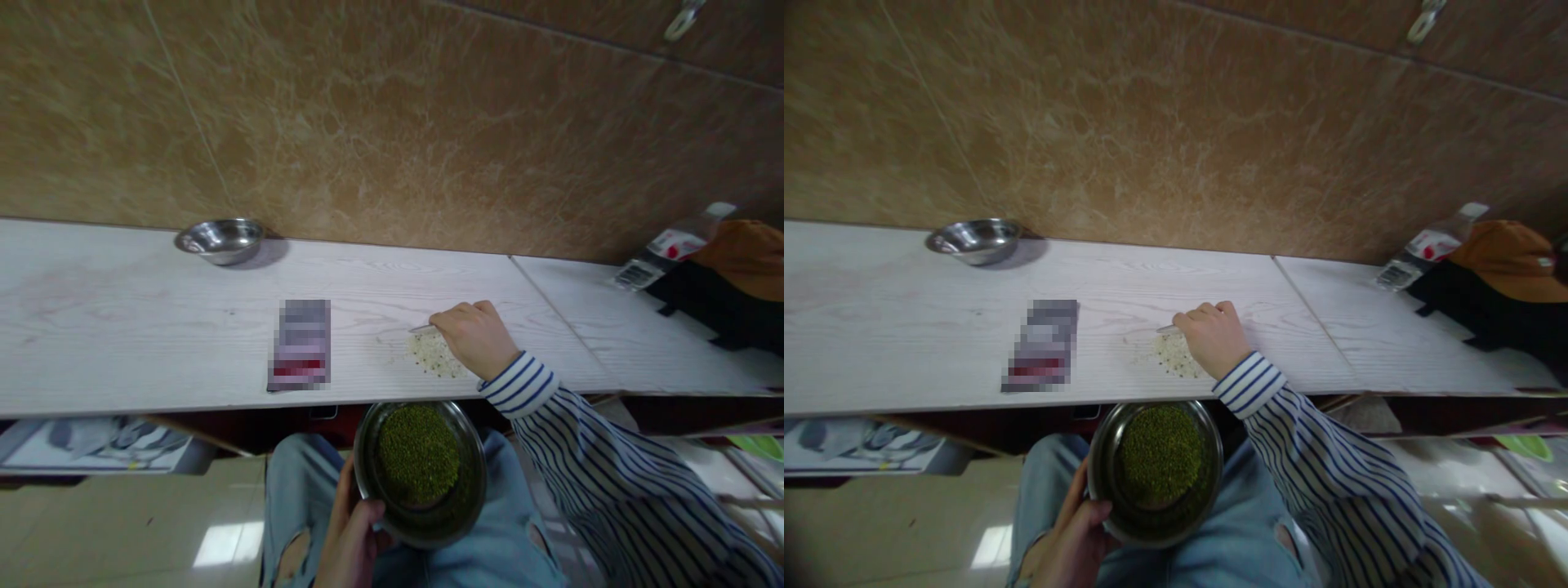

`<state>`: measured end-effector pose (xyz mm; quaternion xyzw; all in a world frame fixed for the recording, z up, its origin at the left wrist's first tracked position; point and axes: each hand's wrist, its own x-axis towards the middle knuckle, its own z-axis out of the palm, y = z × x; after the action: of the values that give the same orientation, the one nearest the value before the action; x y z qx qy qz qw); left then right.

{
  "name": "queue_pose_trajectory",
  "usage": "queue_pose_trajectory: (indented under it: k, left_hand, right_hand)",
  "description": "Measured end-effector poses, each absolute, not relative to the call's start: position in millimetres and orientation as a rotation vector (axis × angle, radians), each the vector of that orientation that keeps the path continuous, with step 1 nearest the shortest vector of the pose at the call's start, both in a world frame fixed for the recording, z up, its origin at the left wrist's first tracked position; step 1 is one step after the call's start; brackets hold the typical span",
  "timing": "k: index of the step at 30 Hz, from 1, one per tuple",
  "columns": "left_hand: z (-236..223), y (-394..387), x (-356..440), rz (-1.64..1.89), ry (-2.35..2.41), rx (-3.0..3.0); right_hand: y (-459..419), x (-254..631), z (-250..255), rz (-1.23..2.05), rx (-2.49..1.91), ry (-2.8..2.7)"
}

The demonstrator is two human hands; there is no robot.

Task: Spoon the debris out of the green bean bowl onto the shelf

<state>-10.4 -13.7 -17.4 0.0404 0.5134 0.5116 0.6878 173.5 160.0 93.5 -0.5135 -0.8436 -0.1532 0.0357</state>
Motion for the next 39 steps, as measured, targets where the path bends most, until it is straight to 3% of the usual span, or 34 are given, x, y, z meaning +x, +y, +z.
queue_pose_trajectory:
  k: [39]
  left_hand:
    - [-16,-14,-5,1.119,1.203,0.149]
  right_hand:
    - [92,190,91,-0.297,-1.245,-2.697]
